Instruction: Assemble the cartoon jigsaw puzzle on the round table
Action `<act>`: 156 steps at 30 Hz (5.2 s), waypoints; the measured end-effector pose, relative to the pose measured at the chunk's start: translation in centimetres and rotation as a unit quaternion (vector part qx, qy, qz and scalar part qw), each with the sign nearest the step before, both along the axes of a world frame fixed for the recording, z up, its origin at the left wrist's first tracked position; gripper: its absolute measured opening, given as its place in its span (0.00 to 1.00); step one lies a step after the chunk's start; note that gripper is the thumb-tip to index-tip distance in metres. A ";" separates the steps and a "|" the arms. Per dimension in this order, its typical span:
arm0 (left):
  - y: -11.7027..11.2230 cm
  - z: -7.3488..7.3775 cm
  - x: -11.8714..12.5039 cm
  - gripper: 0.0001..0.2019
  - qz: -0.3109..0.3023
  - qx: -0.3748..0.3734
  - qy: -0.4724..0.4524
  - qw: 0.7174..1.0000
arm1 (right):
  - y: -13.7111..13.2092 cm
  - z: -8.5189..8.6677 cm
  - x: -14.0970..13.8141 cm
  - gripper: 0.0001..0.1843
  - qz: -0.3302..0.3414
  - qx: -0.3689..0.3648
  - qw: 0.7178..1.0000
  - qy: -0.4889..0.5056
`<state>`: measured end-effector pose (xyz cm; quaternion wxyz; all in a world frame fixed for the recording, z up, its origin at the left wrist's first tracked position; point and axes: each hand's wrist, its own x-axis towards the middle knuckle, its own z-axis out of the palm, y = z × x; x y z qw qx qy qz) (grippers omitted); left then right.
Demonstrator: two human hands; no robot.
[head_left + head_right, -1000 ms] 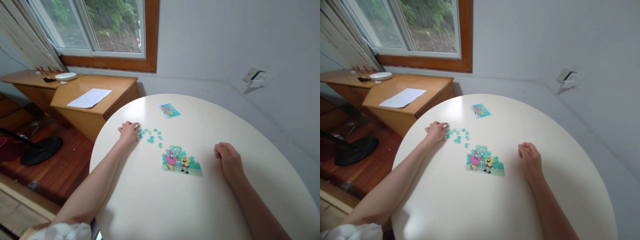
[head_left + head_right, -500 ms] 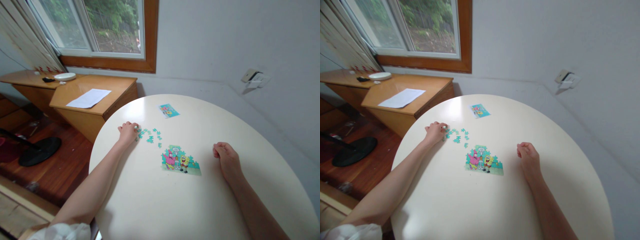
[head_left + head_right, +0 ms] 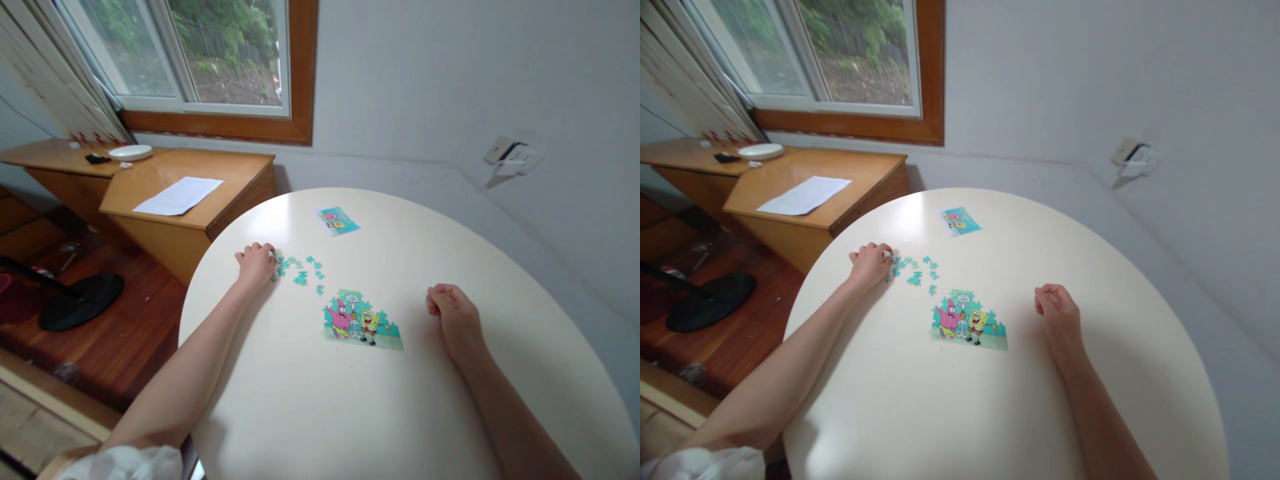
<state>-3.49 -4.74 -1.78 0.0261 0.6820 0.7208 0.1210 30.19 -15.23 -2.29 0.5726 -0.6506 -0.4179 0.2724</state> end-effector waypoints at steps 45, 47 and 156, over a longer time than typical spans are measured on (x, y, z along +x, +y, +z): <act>-0.1 0.1 0.3 0.11 0.000 0.023 -0.053 0.998 | 0.1 -0.1 0.1 0.14 -0.003 0.002 1.000 0.000; 0.0 0.1 0.3 0.10 0.001 0.030 -0.088 0.996 | 0.1 -0.1 0.1 0.14 -0.005 0.001 1.000 0.001; 0.2 -1.2 0.5 0.11 0.033 0.127 -0.228 0.965 | -0.5 -0.7 -0.4 0.30 -0.009 0.059 0.997 -0.050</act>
